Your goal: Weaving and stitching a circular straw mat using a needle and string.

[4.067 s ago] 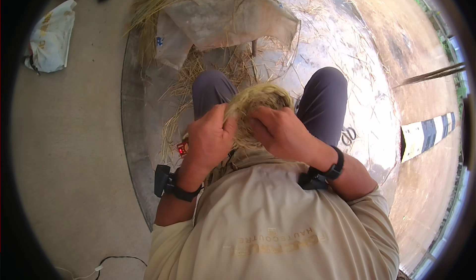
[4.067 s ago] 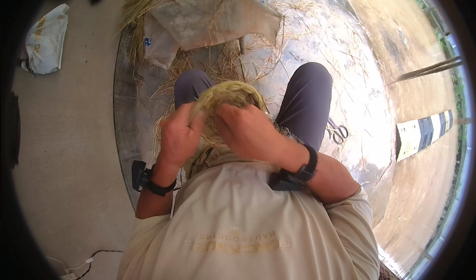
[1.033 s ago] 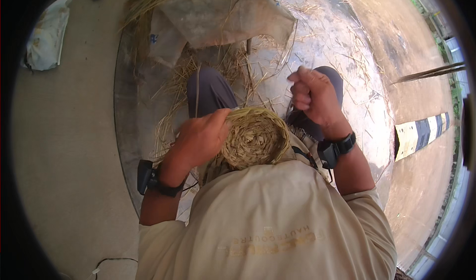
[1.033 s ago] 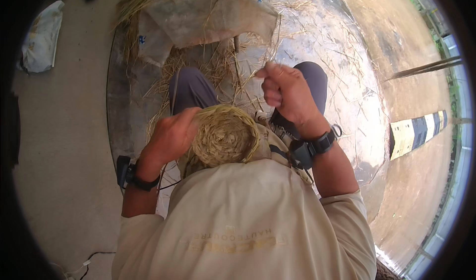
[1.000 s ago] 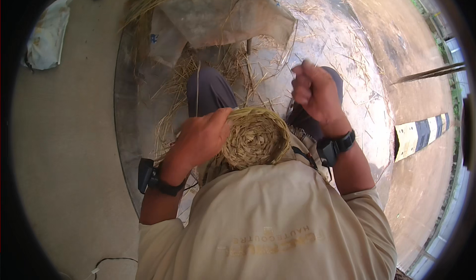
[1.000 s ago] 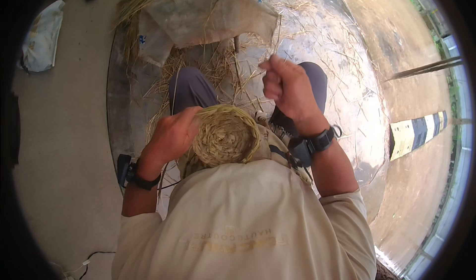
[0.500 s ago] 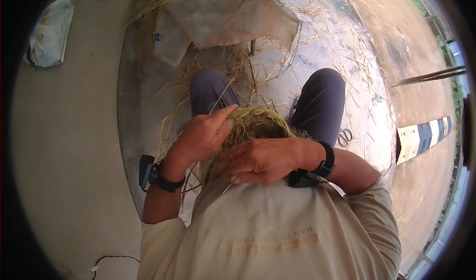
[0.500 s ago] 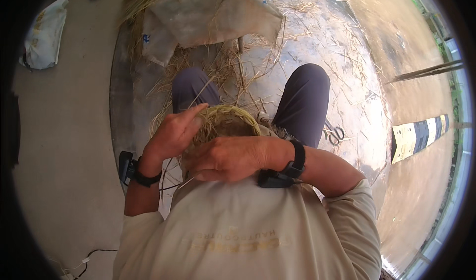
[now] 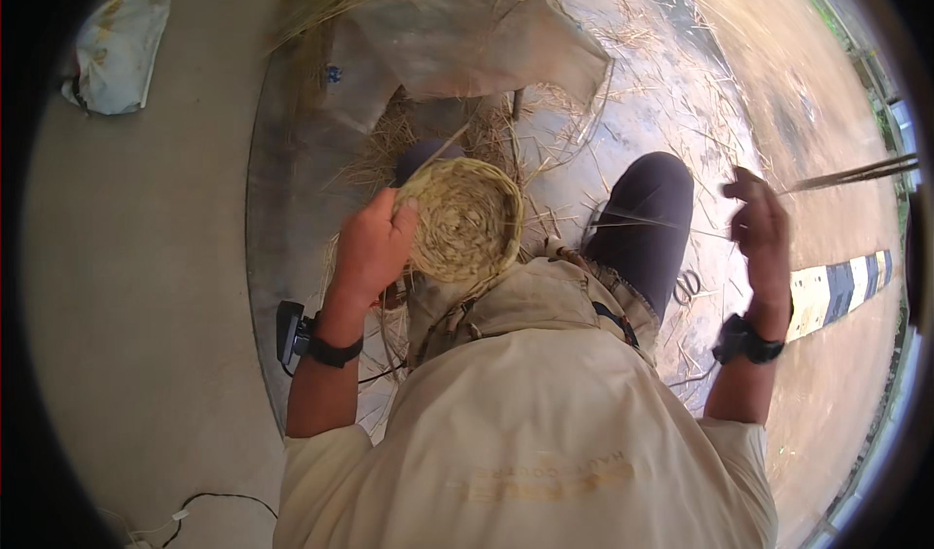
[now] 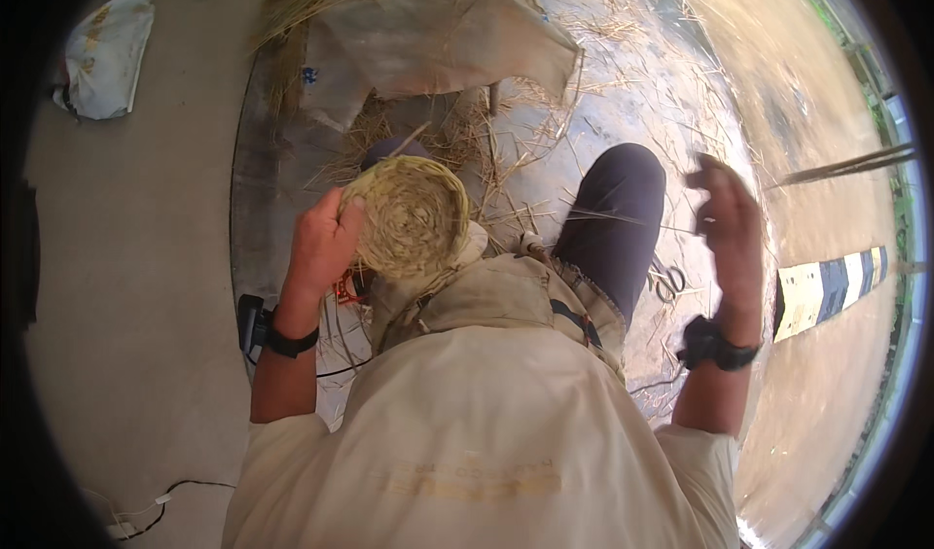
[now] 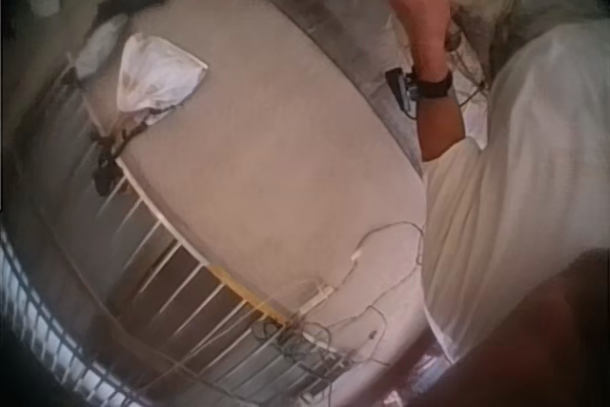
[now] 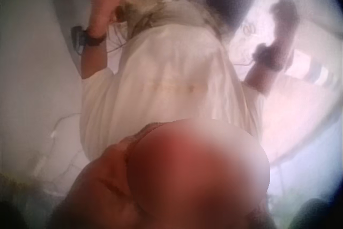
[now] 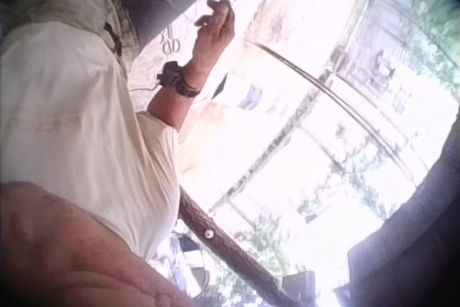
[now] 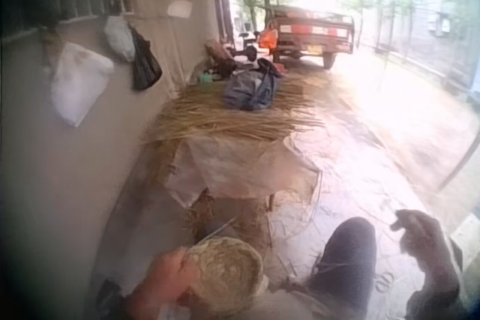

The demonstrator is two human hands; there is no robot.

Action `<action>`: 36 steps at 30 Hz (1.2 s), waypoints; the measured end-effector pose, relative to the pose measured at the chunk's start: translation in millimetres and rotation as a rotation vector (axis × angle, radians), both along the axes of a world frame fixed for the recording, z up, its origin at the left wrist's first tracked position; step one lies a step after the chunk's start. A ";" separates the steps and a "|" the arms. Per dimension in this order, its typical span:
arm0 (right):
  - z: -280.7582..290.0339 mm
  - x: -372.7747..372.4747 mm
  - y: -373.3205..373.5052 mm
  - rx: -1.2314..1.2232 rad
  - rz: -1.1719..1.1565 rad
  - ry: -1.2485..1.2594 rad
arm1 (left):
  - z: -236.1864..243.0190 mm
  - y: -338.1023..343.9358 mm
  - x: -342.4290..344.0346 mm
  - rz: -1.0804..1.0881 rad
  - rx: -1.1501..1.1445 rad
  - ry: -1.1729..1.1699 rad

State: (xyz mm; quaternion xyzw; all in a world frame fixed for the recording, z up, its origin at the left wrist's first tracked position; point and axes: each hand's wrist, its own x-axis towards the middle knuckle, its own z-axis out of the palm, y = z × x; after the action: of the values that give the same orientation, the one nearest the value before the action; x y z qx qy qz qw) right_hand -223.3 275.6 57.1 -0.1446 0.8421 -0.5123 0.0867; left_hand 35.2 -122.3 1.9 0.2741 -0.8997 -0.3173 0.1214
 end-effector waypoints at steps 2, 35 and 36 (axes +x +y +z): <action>-9.2 -7.9 25.3 -0.201 -0.120 0.025 | 6.2 -6.7 -1.8 0.004 -0.062 0.051; -46.9 112.1 -186.5 -0.173 0.659 0.064 | 16.6 65.7 -18.1 -0.200 -0.134 0.123; -45.6 109.8 -182.3 -0.127 0.717 0.026 | 16.4 62.7 -18.2 -0.200 -0.142 0.136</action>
State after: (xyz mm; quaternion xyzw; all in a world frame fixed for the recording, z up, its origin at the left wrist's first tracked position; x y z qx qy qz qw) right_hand -113.6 93.2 11.5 -0.4423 0.7053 -0.4987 0.2412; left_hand 16.9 -59.7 18.3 0.1517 -0.9324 -0.2811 0.1691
